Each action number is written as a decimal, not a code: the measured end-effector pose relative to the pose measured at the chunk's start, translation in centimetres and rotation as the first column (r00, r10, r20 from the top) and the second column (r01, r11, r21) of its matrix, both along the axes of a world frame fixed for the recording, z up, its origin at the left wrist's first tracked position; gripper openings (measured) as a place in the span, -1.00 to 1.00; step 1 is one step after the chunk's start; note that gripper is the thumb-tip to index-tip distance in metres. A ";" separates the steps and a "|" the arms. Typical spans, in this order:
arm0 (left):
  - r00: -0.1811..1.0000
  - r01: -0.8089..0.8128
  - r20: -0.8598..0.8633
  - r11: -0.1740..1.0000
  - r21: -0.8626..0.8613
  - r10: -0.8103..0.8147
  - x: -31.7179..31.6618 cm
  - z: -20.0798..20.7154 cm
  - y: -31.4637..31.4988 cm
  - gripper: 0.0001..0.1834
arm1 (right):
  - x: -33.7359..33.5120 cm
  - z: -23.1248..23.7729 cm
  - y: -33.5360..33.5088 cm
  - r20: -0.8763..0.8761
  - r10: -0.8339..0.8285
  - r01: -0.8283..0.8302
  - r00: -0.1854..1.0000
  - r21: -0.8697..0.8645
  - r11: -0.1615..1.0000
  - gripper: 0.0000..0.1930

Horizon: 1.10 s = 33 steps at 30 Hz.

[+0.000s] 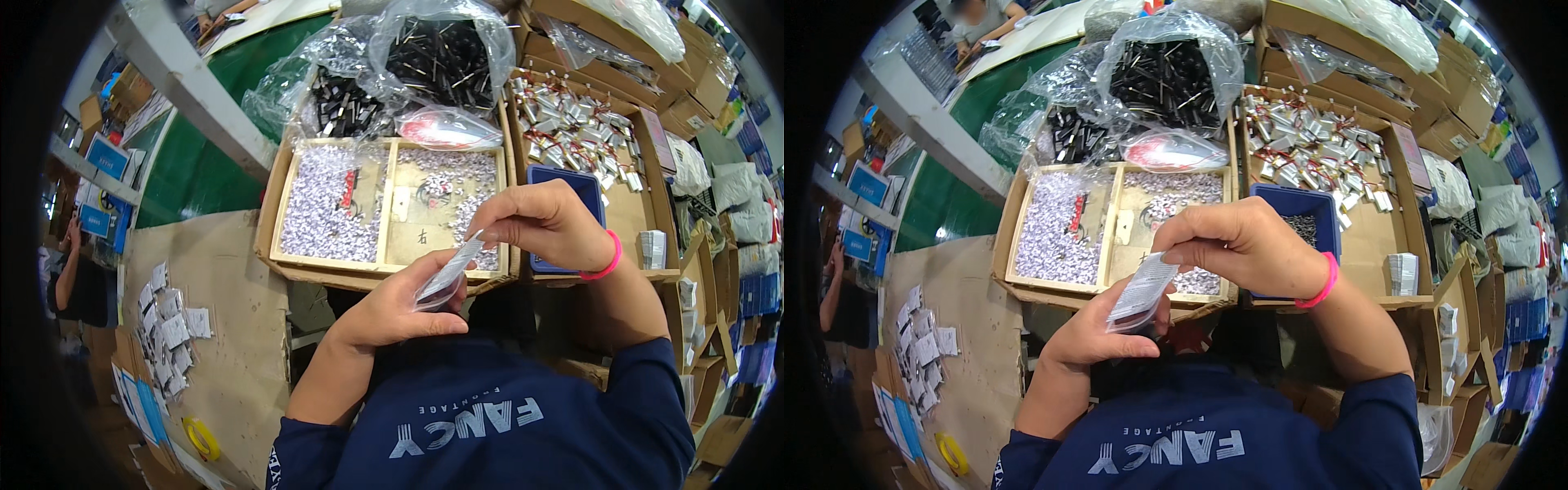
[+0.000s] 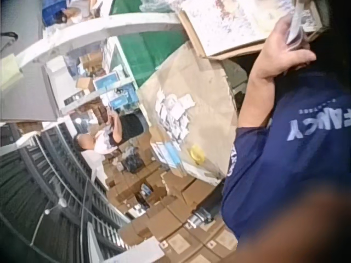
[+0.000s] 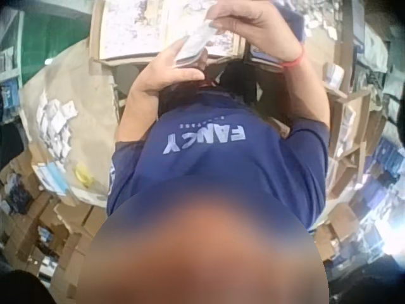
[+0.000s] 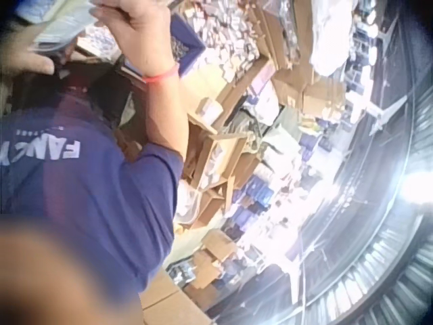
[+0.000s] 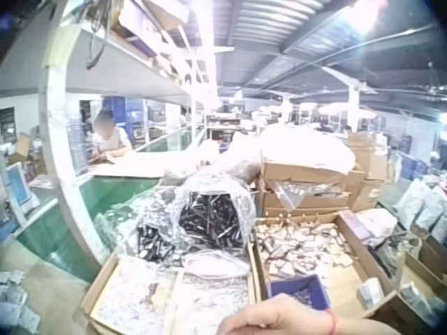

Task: The person assembles small electronic components by hand, picking items from trays and placing them into clear plastic bags. The person repeatedly handles small metallic parts and wires, organizing them into individual packages on a cluttered workbench.

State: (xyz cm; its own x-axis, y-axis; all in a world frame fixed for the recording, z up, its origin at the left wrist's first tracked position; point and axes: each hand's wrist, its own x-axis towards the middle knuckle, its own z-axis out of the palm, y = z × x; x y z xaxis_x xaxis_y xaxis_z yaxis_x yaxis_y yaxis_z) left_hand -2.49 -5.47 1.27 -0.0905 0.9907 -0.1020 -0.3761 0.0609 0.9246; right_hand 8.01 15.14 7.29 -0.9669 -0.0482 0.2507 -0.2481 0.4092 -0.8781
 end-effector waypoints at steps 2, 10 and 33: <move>0.995 0.042 -0.094 0.999 0.008 -0.042 0.0 -0.2 -0.1 -0.29 | -0.3 0.6 -0.3 -0.012 0.012 -0.010 1.000 0.149 0.989 -0.85; 0.992 0.094 -0.090 0.996 0.011 -0.092 0.5 -0.6 -0.1 -0.44 | -1.2 1.7 0.0 0.015 0.140 -0.136 0.990 0.344 0.929 -0.83; 0.966 -0.142 0.213 0.989 -0.036 0.147 2.1 -0.9 3.3 0.31 | 0.8 -2.3 -0.1 -0.075 0.032 0.003 0.997 0.422 0.907 -0.88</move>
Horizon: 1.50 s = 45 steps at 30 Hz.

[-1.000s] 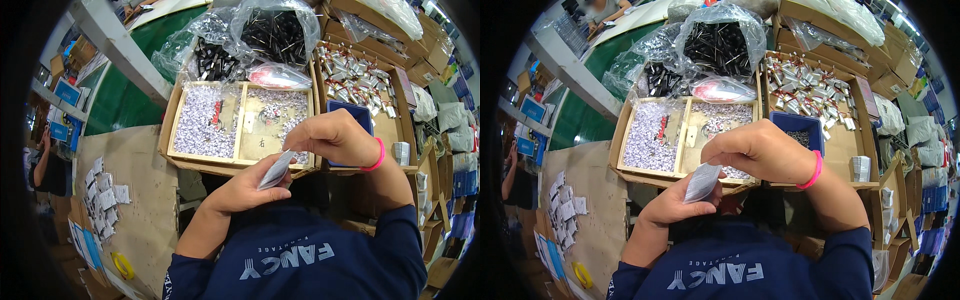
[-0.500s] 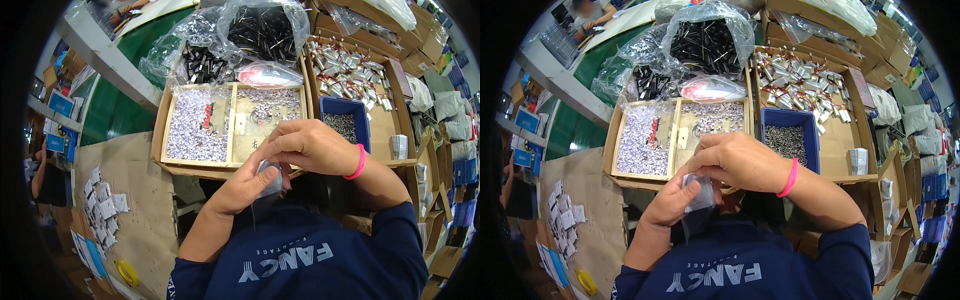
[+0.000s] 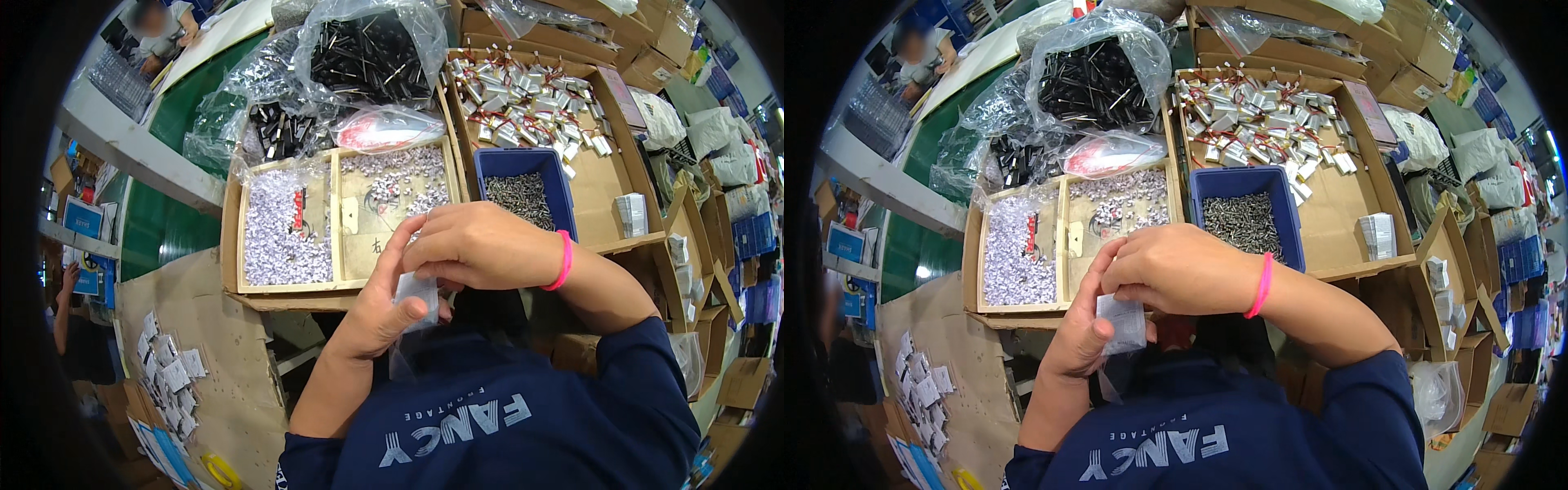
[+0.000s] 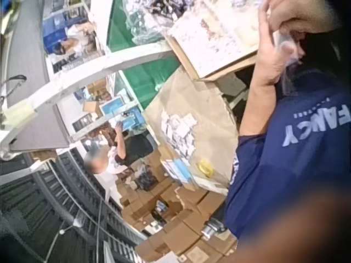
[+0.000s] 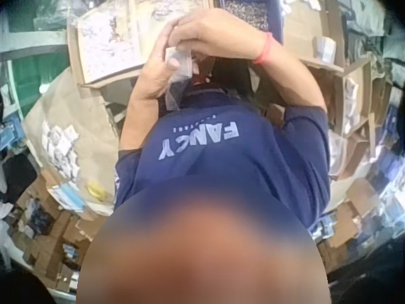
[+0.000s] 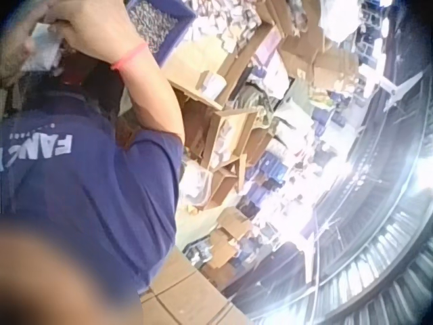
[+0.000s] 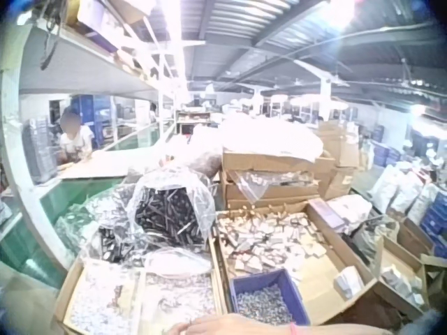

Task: The person assembles small electronic components by hand, picking items from trays and placing them into clear plastic bags. The person repeatedly handles small metallic parts and wires, organizing them into individual packages on a cluttered workbench.

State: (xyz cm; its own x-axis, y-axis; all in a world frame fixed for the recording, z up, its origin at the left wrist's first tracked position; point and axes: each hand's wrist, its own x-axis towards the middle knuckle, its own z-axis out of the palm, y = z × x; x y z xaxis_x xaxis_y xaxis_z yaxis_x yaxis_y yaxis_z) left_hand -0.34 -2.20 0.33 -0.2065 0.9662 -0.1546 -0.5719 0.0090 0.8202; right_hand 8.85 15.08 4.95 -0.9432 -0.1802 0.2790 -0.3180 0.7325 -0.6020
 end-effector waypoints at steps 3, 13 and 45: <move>0.998 -0.050 0.051 0.997 0.053 0.047 -0.1 0.3 0.3 0.37 | 0.0 0.1 0.5 -0.032 -0.013 0.011 0.999 -0.066 0.998 -0.88; 0.990 -0.114 0.097 0.982 0.151 0.100 0.2 -0.1 1.2 0.25 | 1.1 -0.3 -0.8 0.107 0.004 0.021 0.994 -0.232 0.973 -0.78; 0.943 -0.253 -0.256 0.958 -0.135 0.213 3.2 -2.0 -2.3 -0.81 | 3.7 -0.5 -1.7 0.197 -0.345 0.392 0.918 -0.305 0.868 -0.88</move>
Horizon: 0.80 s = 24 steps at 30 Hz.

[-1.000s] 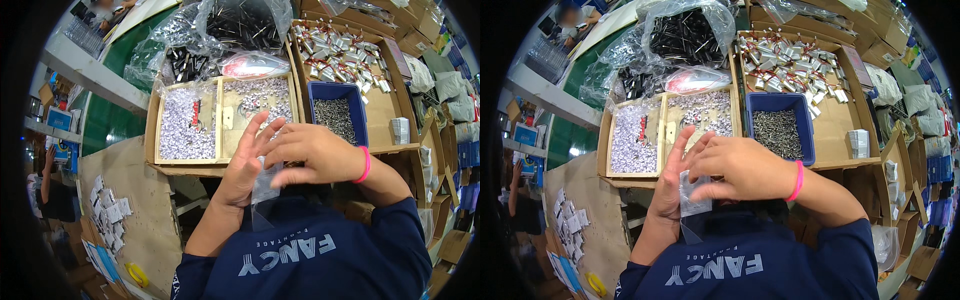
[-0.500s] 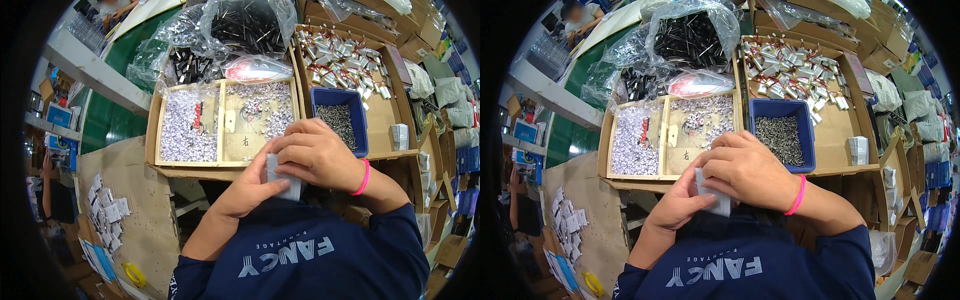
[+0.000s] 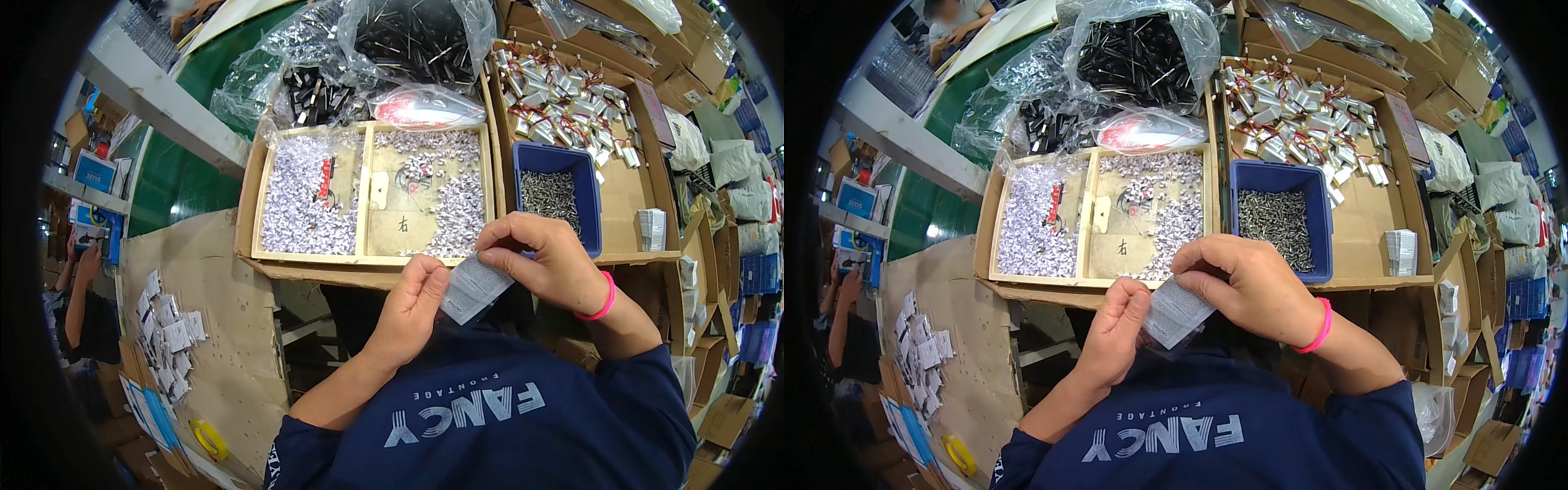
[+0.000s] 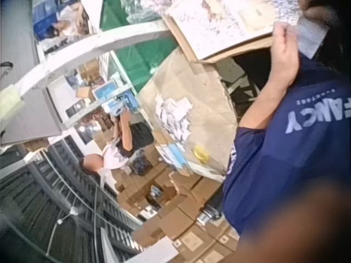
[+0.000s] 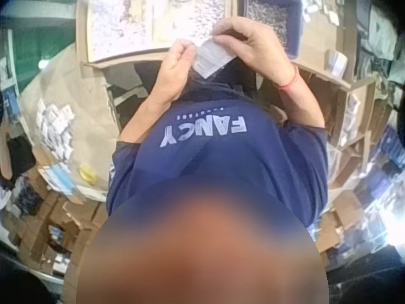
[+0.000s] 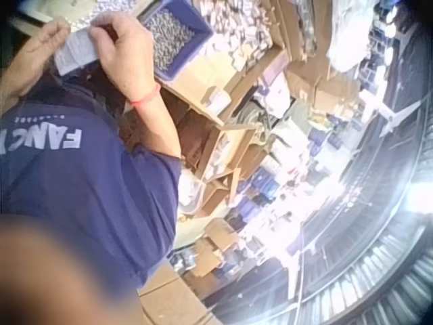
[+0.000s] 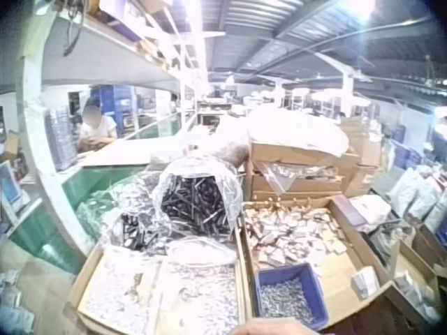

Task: The person assembles small electronic components by hand, picking items from trays and placing them into clear plastic bags. The person repeatedly handles small metallic parts and wires, organizing them into individual packages on a cluttered workbench.

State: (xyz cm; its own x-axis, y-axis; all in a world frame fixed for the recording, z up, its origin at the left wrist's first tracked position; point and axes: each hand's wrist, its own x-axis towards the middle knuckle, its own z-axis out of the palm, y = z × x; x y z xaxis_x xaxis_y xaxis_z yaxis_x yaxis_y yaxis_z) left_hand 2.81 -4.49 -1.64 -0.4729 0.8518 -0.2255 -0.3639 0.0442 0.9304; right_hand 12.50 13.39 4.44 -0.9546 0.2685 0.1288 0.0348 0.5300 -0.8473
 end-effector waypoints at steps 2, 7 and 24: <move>0.981 -0.018 -0.195 1.000 0.005 0.019 -0.1 0.1 0.0 -0.79 | -0.1 -0.1 0.0 -0.017 0.022 -0.022 1.000 0.008 1.000 -0.88; 0.950 -0.088 -0.293 0.993 0.080 0.108 -0.1 0.7 0.7 -0.75 | -0.5 -0.5 -1.2 -0.056 0.040 -0.040 0.998 0.000 0.999 -0.88; 0.875 -0.423 0.381 0.856 0.298 0.299 -1.3 1.2 1.6 -0.77 | -1.6 -0.5 -2.2 -0.282 0.011 0.114 0.959 0.425 0.898 -0.68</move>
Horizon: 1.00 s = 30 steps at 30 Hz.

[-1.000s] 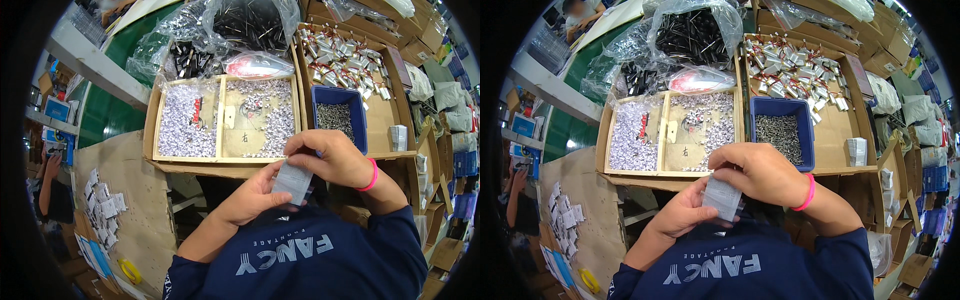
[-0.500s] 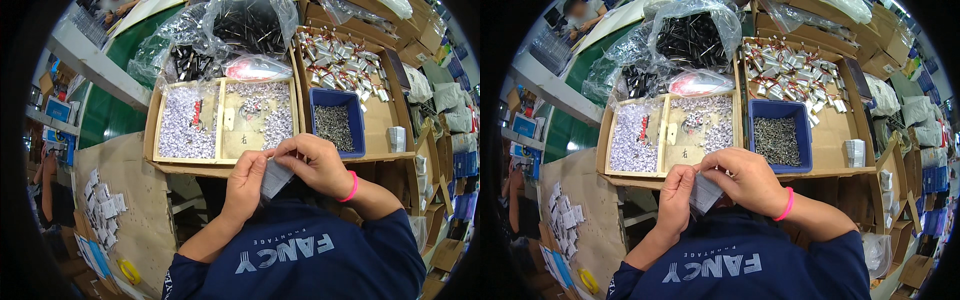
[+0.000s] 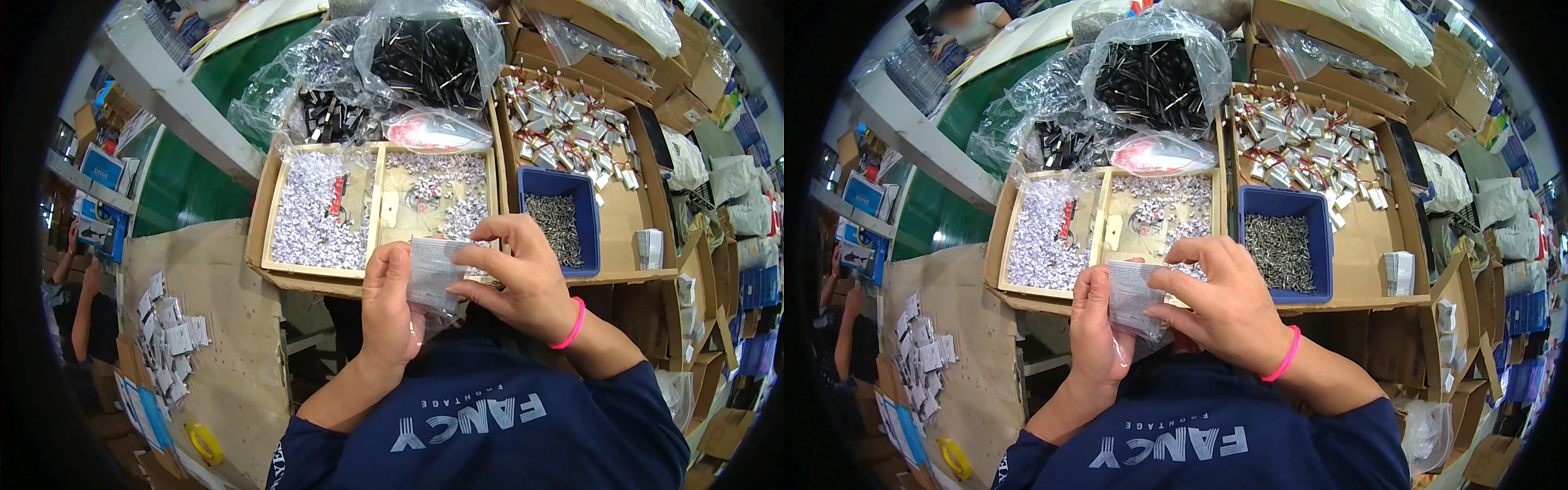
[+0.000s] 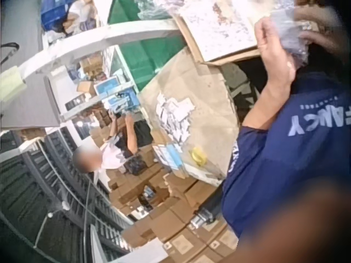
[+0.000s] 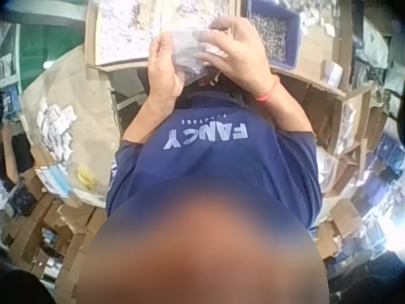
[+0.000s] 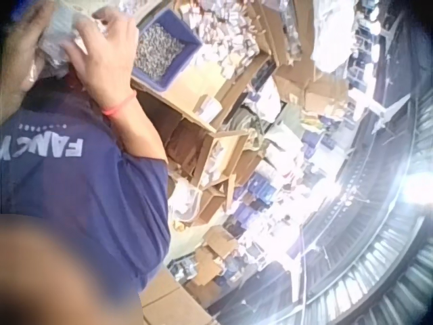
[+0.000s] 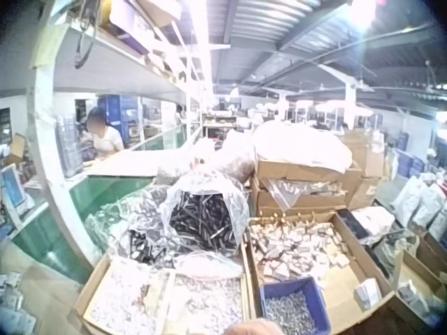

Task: The person assembles small electronic components by hand, picking items from trays and placing them into clear plastic bags. The person repeatedly handles small metallic parts and wires, organizing them into individual packages on a cluttered workbench.

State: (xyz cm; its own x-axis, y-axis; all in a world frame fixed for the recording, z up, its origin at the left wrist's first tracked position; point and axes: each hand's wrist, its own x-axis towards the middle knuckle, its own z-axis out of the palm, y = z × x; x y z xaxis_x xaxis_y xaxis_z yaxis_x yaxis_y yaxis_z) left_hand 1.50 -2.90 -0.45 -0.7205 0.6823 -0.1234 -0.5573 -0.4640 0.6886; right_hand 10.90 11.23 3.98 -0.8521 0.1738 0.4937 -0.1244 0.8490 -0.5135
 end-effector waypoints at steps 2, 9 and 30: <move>0.999 0.003 0.035 1.000 0.030 -0.004 -0.1 -0.1 -0.1 -0.75 | -0.3 -0.1 -0.2 0.063 -0.011 0.014 0.998 -0.044 0.999 -0.74; 0.934 0.316 0.122 0.935 0.160 -0.336 -0.4 0.2 -1.2 -0.54 | -1.3 0.4 0.7 0.015 0.083 -0.084 0.996 0.058 0.995 -0.81; 0.834 0.546 0.043 0.811 -0.211 -0.550 0.0 0.3 -0.4 -0.46 | 0.3 0.5 3.5 0.037 0.313 -0.313 0.949 0.231 0.921 -0.83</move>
